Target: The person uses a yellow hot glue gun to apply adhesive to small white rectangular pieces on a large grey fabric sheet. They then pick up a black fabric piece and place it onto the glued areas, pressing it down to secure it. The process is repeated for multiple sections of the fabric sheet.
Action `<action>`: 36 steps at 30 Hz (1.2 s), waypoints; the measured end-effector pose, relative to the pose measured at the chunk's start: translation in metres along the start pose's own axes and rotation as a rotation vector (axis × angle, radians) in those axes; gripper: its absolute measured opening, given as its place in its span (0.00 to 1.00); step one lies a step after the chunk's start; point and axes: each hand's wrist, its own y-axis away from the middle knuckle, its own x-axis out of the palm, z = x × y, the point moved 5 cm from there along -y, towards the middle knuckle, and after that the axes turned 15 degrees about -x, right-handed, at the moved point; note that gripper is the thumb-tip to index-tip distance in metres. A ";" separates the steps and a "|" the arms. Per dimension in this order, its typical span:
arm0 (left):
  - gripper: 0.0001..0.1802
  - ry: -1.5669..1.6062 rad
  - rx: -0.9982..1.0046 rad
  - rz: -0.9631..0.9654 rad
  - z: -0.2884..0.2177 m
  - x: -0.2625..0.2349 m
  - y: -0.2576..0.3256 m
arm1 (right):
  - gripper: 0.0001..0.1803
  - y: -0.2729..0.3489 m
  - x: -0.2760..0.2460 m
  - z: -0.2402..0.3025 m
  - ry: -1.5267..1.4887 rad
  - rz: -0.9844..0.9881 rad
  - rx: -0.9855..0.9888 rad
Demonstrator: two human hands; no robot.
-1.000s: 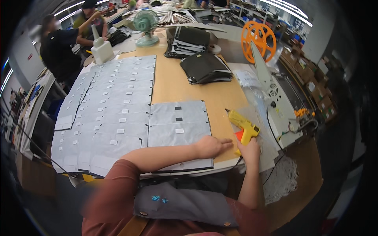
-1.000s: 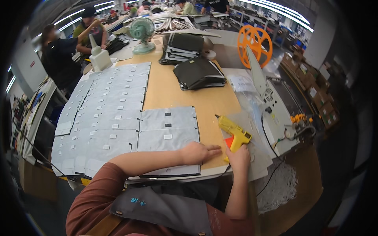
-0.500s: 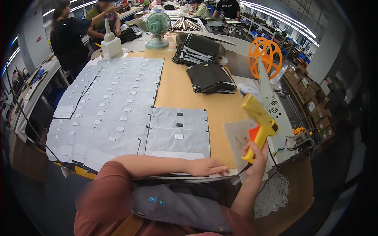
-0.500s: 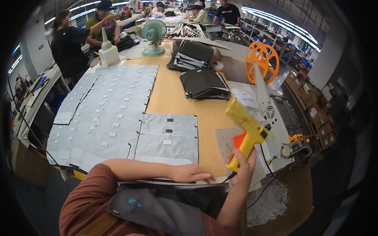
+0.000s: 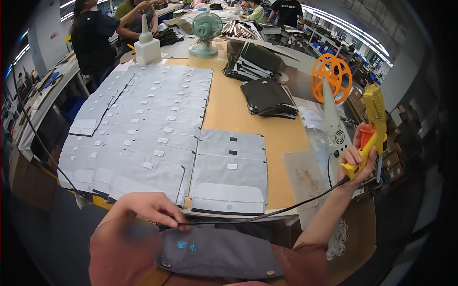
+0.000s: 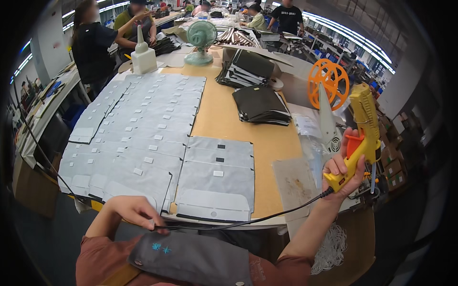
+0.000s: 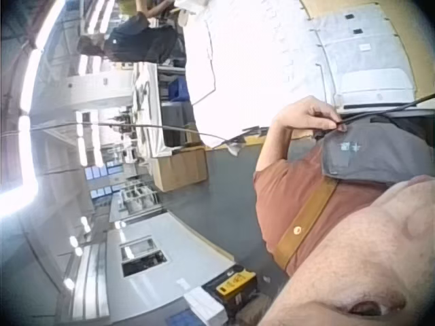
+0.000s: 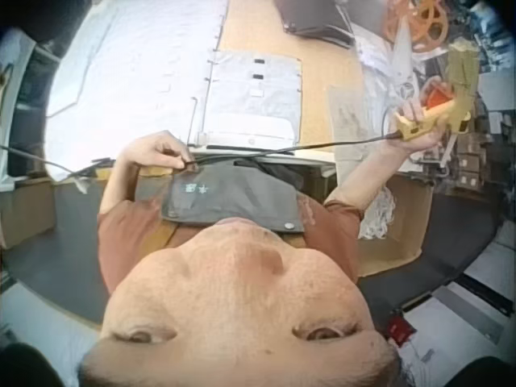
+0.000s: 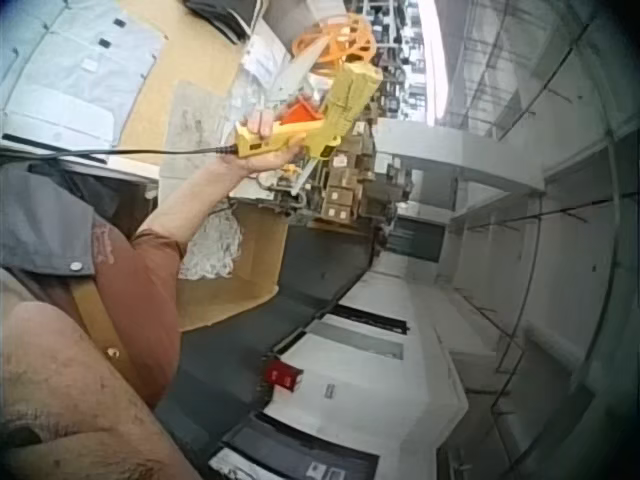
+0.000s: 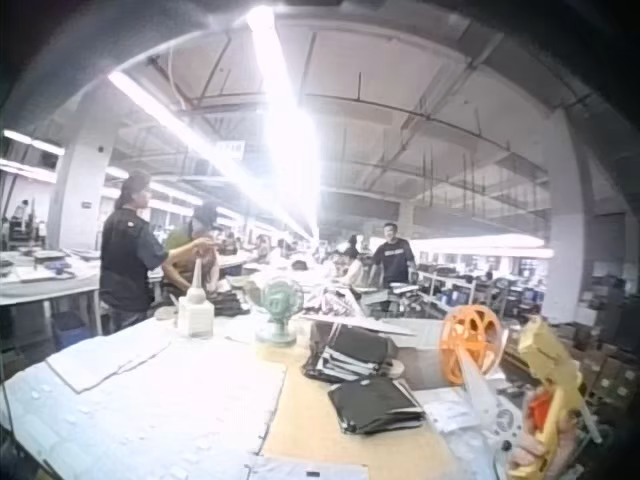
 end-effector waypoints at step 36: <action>0.11 -0.909 0.277 -0.962 0.044 -0.131 -0.141 | 0.35 0.102 -0.049 -0.182 0.730 -0.008 0.900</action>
